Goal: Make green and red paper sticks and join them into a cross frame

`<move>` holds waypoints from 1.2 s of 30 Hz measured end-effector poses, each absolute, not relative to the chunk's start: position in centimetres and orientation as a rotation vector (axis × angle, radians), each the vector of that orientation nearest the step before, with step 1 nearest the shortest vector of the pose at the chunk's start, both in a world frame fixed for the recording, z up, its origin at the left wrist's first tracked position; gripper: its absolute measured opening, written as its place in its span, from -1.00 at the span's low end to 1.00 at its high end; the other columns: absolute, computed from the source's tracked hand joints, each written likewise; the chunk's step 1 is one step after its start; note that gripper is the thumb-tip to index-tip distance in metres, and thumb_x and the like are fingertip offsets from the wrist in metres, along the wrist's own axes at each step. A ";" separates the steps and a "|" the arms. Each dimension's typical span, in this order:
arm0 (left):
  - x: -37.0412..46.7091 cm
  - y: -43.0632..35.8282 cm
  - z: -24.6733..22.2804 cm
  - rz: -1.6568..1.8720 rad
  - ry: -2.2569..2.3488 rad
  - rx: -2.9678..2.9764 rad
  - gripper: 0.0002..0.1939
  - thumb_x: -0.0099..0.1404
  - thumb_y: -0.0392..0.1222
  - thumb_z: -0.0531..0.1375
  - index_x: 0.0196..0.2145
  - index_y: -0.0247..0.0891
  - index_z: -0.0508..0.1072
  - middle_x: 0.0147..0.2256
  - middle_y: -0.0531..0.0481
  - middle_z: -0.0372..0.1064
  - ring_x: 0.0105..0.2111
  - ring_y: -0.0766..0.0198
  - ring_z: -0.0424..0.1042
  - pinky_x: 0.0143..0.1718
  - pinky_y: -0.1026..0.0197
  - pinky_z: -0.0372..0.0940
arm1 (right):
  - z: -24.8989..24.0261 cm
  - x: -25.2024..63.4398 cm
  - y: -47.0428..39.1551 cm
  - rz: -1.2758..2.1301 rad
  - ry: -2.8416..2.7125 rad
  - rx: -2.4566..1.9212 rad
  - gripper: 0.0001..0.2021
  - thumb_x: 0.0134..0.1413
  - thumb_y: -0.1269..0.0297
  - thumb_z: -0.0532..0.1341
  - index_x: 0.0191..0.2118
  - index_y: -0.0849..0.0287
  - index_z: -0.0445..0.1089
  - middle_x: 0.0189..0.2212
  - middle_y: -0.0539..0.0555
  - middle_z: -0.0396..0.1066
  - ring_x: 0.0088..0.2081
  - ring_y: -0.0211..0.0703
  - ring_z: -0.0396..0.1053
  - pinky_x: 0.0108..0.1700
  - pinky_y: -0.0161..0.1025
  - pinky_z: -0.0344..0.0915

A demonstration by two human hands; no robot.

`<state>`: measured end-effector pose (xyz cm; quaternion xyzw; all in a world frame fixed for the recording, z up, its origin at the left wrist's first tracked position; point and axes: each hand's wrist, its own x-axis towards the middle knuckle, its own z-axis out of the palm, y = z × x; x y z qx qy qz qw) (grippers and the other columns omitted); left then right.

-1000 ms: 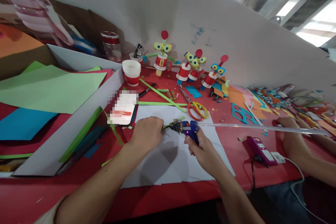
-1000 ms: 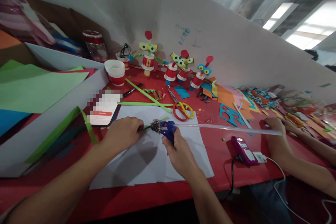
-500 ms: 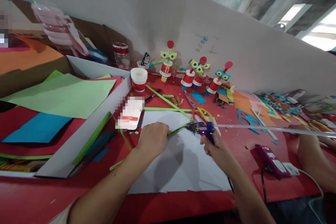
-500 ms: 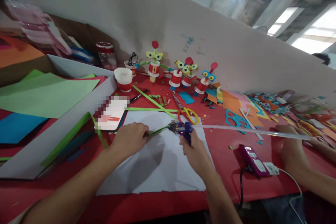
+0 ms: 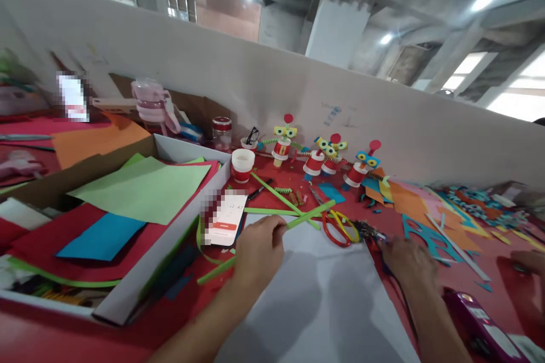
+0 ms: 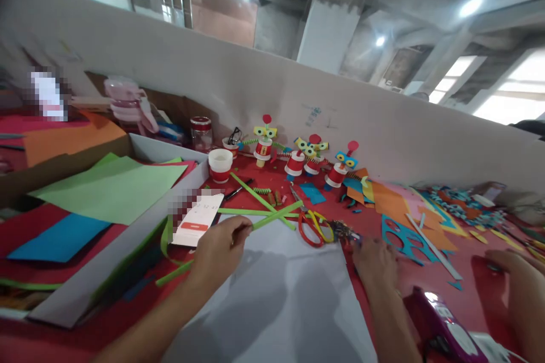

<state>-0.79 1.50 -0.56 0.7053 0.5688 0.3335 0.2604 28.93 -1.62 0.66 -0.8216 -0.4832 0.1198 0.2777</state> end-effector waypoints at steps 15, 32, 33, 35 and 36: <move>-1.3 3.1 -0.8 0.781 1.188 1.447 -0.90 0.06 -0.21 0.14 -0.56 -0.21 0.41 -0.61 0.11 0.35 -0.55 0.32 0.32 -0.43 0.27 0.21 | -1.6 15.2 1.5 1.185 -0.861 -1.305 -0.68 -0.37 0.07 0.47 -0.65 0.22 0.45 -0.68 -0.01 0.39 -0.56 -0.28 0.27 -0.43 -0.29 0.20; -1.2 2.9 -0.3 0.771 1.073 1.300 -0.90 0.00 -0.17 0.19 -0.59 -0.23 0.41 -0.62 0.11 0.31 -0.57 0.36 0.26 -0.44 0.27 0.17 | -2.2 14.1 0.2 1.195 -0.935 -1.272 -0.73 -0.21 0.10 0.41 -0.60 0.20 0.46 -0.65 -0.05 0.34 -0.51 -0.29 0.23 -0.40 -0.29 0.17; -1.2 2.9 -0.3 0.764 1.092 1.329 -0.91 0.00 -0.18 0.18 -0.59 -0.23 0.41 -0.63 0.11 0.31 -0.57 0.35 0.26 -0.44 0.27 0.17 | -2.1 14.8 0.5 1.162 -0.855 -1.258 -0.73 -0.25 0.12 0.43 -0.61 0.20 0.44 -0.66 -0.05 0.33 -0.52 -0.30 0.21 -0.42 -0.29 0.15; -1.4 3.0 -0.3 0.762 1.139 1.376 -0.93 0.00 -0.21 0.17 -0.58 -0.22 0.41 -0.62 0.11 0.32 -0.56 0.34 0.27 -0.43 0.26 0.16 | -1.6 16.5 1.2 1.093 -0.653 -1.186 -0.75 -0.36 0.20 0.47 -0.60 0.20 0.43 -0.65 -0.08 0.33 -0.55 -0.34 0.20 -0.46 -0.33 0.14; -1.5 3.1 -0.3 0.756 1.152 1.383 -0.94 0.00 -0.22 0.17 -0.58 -0.22 0.41 -0.62 0.11 0.32 -0.56 0.34 0.27 -0.43 0.26 0.17 | -1.3 17.3 1.5 1.037 -0.556 -1.143 -0.75 -0.41 0.24 0.48 -0.59 0.19 0.42 -0.64 -0.10 0.32 -0.56 -0.37 0.19 -0.48 -0.35 0.13</move>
